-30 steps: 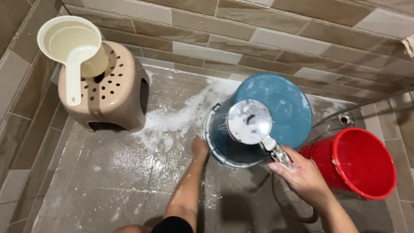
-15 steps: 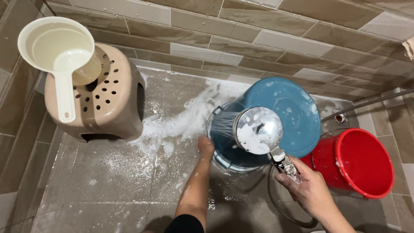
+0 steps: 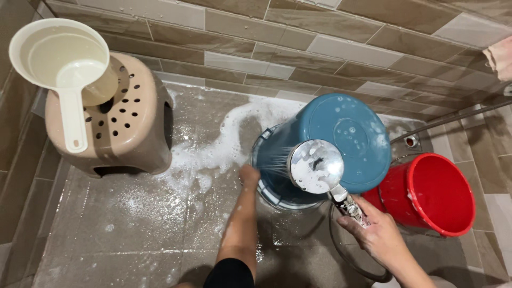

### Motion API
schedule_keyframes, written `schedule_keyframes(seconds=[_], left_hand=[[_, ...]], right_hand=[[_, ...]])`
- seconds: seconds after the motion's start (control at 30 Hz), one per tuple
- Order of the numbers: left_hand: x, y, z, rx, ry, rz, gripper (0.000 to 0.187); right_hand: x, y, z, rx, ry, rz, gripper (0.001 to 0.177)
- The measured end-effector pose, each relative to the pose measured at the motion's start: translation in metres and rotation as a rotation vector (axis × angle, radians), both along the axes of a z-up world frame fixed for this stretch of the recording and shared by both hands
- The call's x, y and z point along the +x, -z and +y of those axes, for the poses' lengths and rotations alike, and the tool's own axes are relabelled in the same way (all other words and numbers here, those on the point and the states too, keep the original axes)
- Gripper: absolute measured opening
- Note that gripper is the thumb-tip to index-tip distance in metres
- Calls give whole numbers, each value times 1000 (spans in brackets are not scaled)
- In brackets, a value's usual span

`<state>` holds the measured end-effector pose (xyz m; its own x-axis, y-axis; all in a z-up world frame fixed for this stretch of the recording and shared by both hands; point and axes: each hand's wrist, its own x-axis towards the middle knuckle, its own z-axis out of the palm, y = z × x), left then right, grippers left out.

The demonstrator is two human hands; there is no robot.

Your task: The person rinses a blue bucket with a handheld shower head, then sprays a cleaning solution onto the tiled floor. They scrub the floor with a purple brush, focusing on the area near a wooden door and a toilet.

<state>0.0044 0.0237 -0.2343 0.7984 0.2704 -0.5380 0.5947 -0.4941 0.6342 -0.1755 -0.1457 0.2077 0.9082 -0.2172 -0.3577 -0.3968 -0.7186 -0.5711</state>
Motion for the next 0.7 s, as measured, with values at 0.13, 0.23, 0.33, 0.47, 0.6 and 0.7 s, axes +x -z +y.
schedule_keyframes(seconds=[0.13, 0.23, 0.33, 0.47, 0.6, 0.7], left_hand=[[16, 5, 10, -418, -64, 176, 17], [21, 7, 16, -756, -132, 327, 17], [20, 5, 17, -940, -187, 381, 13], [2, 7, 23, -914, -273, 400, 14], [-10, 1, 14, -725, -150, 464, 37], [-16, -6, 13, -945, -229, 308, 54]], right_hand=[[1, -5, -3, 23, 89, 99, 47], [2, -5, -7, 96, 147, 117, 51], [7, -7, -11, 204, 201, 121, 56], [8, -6, -13, 183, 170, 132, 58], [6, -2, -18, 234, 194, 128, 59], [2, 0, -26, 210, 148, 64, 41]])
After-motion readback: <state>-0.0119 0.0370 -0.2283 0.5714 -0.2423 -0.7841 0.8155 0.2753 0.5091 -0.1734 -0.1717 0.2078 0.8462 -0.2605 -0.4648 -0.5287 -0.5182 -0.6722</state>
